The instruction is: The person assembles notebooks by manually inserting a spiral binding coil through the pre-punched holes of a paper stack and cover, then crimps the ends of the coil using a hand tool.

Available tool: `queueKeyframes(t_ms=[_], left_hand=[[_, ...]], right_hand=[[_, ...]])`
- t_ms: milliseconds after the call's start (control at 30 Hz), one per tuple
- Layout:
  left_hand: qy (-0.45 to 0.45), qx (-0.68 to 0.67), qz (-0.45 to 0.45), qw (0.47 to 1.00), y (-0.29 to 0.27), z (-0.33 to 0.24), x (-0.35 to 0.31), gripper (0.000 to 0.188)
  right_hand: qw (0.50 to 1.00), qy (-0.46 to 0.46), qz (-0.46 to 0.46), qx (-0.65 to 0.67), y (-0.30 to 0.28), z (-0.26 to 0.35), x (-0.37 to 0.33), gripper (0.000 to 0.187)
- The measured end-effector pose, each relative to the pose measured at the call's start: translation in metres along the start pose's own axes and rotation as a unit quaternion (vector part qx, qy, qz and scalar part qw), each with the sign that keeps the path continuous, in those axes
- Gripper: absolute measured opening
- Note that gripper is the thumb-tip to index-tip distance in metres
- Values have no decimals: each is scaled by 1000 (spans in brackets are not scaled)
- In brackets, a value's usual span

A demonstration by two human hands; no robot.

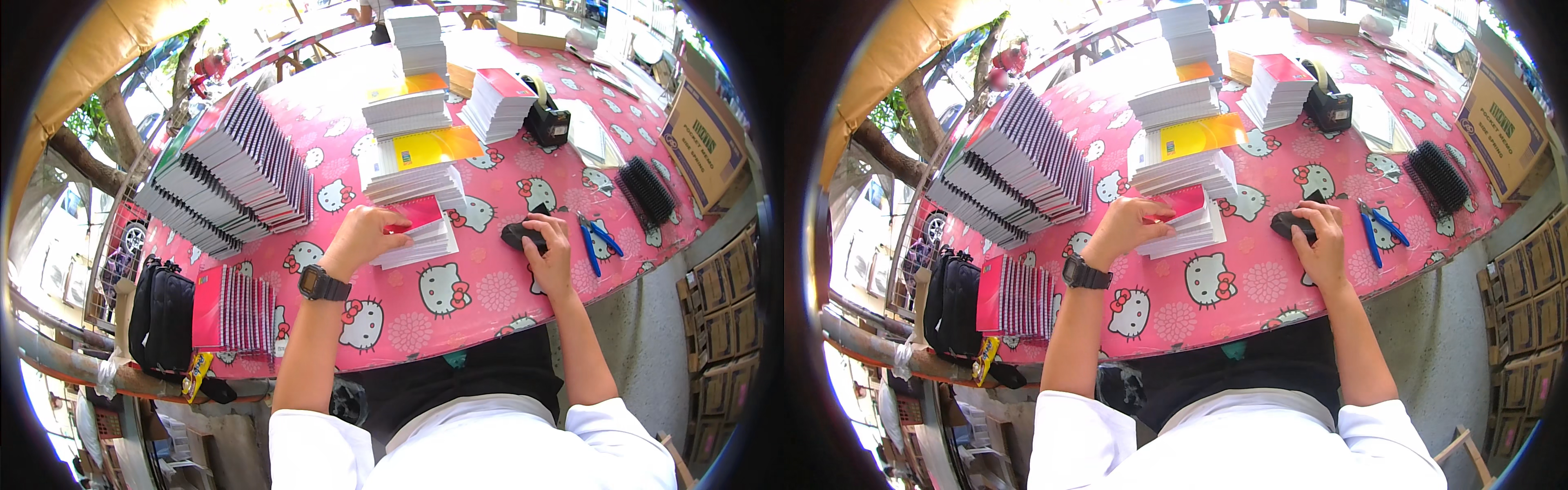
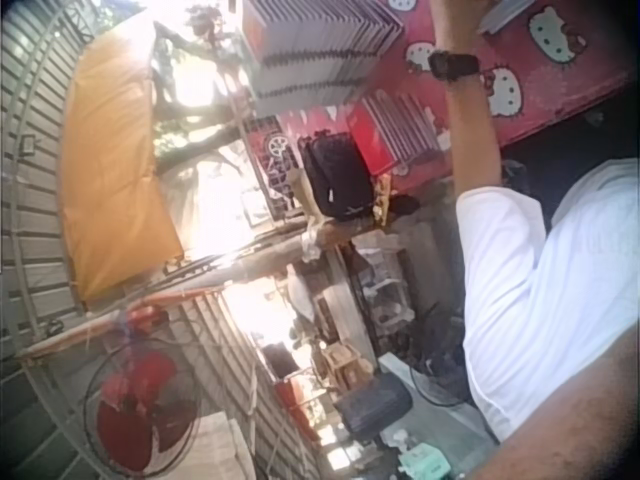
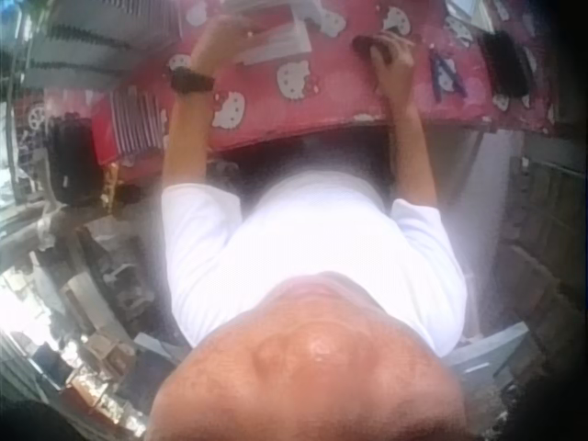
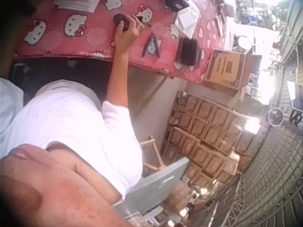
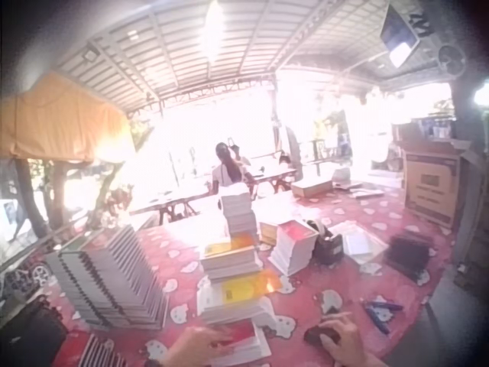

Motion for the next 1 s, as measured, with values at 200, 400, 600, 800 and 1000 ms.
queueKeyframes(t_ms=[200, 400, 600, 800, 1000], left_hand=[[22, 0, 2, 1000, -1, 2, 2, 30], [24, -7, -3, 1000, 1, 1, 3, 29], [7, -17, 1, 1000, 3, 0, 2, 30], [-13, -71, -34, 997, 8, 12, 2, 28], [-21, -76, -23, 997, 7, 19, 2, 28]], right_hand=[[1000, 2, 3, 10, 0, 0, 0, 23], [1000, -1, -1, 22, 0, -1, 0, 23], [1000, -4, 2, 15, -1, 0, 0, 23], [998, -22, 21, 47, 11, 21, 1, 24], [986, -104, 95, 93, 58, 81, 11, 37]])
Point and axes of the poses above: each hand's wrist, its own x-axis towards the middle knuckle, its own y-axis out of the palm, z = x × y, the point moved 3 cm from there along x, towards the middle knuckle, and after that the axes turned 4 degrees about y, right-handed, at the moved point
